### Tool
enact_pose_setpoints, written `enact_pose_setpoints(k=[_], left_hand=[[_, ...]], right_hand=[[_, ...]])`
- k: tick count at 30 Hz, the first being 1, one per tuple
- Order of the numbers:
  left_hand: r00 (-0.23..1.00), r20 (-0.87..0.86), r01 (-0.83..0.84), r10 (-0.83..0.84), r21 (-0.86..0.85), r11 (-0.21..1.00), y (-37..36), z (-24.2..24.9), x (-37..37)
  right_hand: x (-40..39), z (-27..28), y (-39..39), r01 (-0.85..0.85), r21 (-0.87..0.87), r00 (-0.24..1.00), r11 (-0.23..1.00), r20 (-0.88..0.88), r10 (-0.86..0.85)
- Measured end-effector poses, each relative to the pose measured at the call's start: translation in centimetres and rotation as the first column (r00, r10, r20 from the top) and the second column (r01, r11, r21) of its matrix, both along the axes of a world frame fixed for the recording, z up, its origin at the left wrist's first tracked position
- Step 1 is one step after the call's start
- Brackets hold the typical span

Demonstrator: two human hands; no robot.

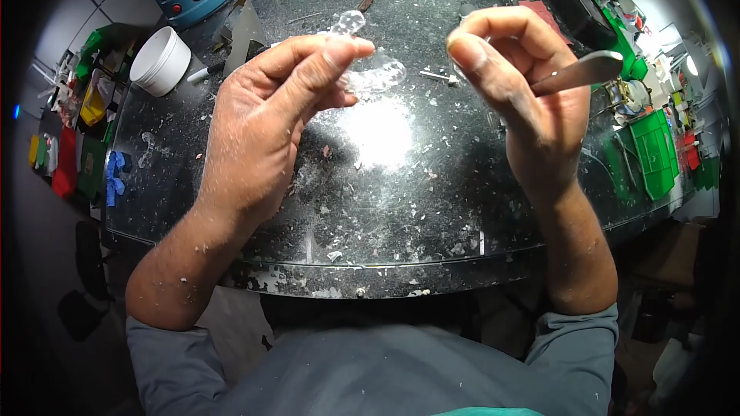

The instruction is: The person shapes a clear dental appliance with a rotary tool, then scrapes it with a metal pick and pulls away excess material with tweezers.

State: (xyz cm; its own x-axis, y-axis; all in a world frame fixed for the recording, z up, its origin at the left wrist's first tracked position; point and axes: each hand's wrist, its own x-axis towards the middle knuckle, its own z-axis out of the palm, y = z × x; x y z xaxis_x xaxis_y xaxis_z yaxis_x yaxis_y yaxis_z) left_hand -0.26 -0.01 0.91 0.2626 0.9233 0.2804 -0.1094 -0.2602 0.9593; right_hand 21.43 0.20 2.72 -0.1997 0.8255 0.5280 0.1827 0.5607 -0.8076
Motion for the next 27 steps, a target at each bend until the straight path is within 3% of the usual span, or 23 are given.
enact_pose_setpoints(k=[2,4,8,13,17,20,22,23,25,27], left_hand=[[0.982,0.189,0.019,-0.001,-0.091,0.996,0.3,-0.5,0.0],[0.982,0.188,0.024,-0.006,-0.092,0.995,0.1,-0.5,0.2],[0.994,0.096,0.047,-0.044,-0.030,0.998,-0.2,-0.2,0.1],[0.995,0.074,0.068,-0.066,-0.014,0.998,-0.1,-0.4,0.1],[0.993,0.020,0.116,-0.115,-0.071,0.991,0.0,-0.1,-0.3],[0.989,0.073,0.137,-0.129,-0.112,0.984,0.1,-0.2,-0.5],[0.992,0.094,0.096,-0.083,-0.144,0.985,-0.5,0.2,0.5],[0.993,0.112,0.057,-0.037,-0.175,0.983,-0.8,0.4,0.8],[0.995,0.054,0.088,-0.080,-0.162,0.983,-0.5,0.0,0.4],[0.992,-0.006,0.124,-0.126,-0.151,0.981,-0.5,-0.1,0.3]], right_hand=[[0.1,0.1,0.0,-0.023,-0.012,0.998,1.000,0.058,0.024],[-0.3,-0.1,-0.1,-0.063,0.043,0.992,0.997,0.112,0.058],[-1.0,0.3,-0.7,-0.054,-0.046,0.983,0.997,0.172,0.061],[-0.9,-1.1,-0.1,-0.256,-0.175,0.967,0.951,-0.062,0.249],[-1.4,-0.7,-0.6,-0.238,-0.235,0.971,0.942,-0.057,0.231],[-1.6,-1.2,-0.6,-0.254,-0.219,0.965,0.942,-0.122,0.232],[-1.5,-1.4,-0.4,-0.203,-0.009,0.979,0.979,0.008,0.203],[-1.5,-1.5,-0.3,-0.205,-0.008,0.979,0.979,0.008,0.205],[-1.6,-1.7,-0.1,-0.212,0.297,0.976,0.931,0.104,0.189],[-1.7,-1.7,-0.2,-0.175,0.337,0.983,0.925,0.119,0.143]])
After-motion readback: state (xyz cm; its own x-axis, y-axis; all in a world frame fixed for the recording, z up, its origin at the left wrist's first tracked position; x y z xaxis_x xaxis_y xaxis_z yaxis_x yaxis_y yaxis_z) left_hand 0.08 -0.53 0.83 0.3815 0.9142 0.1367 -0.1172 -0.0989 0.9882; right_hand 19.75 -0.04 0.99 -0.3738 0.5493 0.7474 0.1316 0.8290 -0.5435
